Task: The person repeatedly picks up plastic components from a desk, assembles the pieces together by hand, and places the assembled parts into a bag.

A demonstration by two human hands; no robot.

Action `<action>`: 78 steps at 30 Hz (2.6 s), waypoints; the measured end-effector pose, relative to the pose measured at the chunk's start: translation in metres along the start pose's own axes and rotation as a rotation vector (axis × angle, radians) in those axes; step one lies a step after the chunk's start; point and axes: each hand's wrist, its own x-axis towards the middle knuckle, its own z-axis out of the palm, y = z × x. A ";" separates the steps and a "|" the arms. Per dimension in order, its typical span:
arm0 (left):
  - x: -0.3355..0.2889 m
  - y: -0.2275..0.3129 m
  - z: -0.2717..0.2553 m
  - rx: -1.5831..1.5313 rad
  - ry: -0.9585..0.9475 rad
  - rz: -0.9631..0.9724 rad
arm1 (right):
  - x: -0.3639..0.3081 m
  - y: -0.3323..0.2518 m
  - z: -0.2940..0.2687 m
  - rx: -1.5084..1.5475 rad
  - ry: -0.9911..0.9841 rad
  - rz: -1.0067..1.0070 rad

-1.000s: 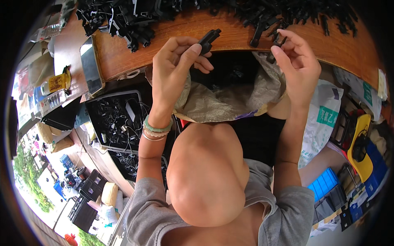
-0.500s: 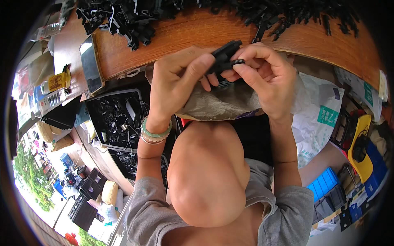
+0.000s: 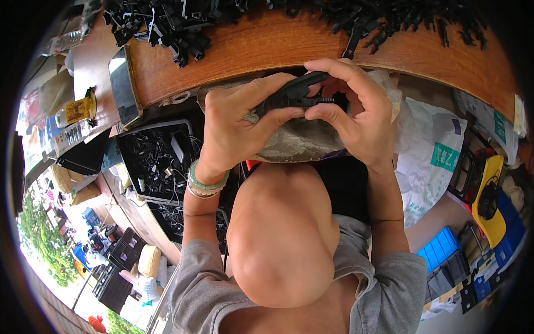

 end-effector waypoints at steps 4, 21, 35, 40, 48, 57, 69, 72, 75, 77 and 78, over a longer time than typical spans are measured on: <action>0.003 0.005 -0.002 0.071 -0.010 -0.012 | -0.003 0.002 0.001 -0.027 0.056 0.013; 0.002 -0.014 -0.014 0.082 -0.004 -0.027 | 0.004 0.001 -0.005 -0.111 -0.013 0.026; 0.013 -0.086 -0.088 0.416 0.777 -0.157 | 0.023 0.029 -0.064 -0.920 0.370 -0.083; 0.005 -0.071 -0.078 0.271 0.981 -0.141 | 0.026 0.028 -0.068 -1.051 0.363 -0.319; 0.006 -0.016 -0.031 -0.699 0.398 -0.372 | 0.011 0.012 -0.056 -0.682 0.450 -0.128; 0.008 -0.013 0.004 -0.748 0.104 -0.546 | 0.003 -0.008 0.000 0.303 0.008 0.122; 0.002 0.002 0.002 -0.045 0.039 -0.160 | -0.001 0.000 0.009 0.131 0.120 0.072; 0.003 0.003 -0.002 -0.033 0.030 -0.083 | 0.005 -0.003 0.011 -0.098 0.260 -0.166; 0.001 0.001 -0.001 -0.076 0.012 -0.048 | 0.006 -0.003 0.004 -0.186 0.047 -0.166; 0.001 0.000 0.000 -0.075 0.007 -0.047 | 0.004 -0.001 0.003 -0.233 0.064 -0.191; 0.001 0.002 -0.001 -0.059 -0.009 -0.055 | 0.003 -0.001 0.004 -0.279 0.077 -0.215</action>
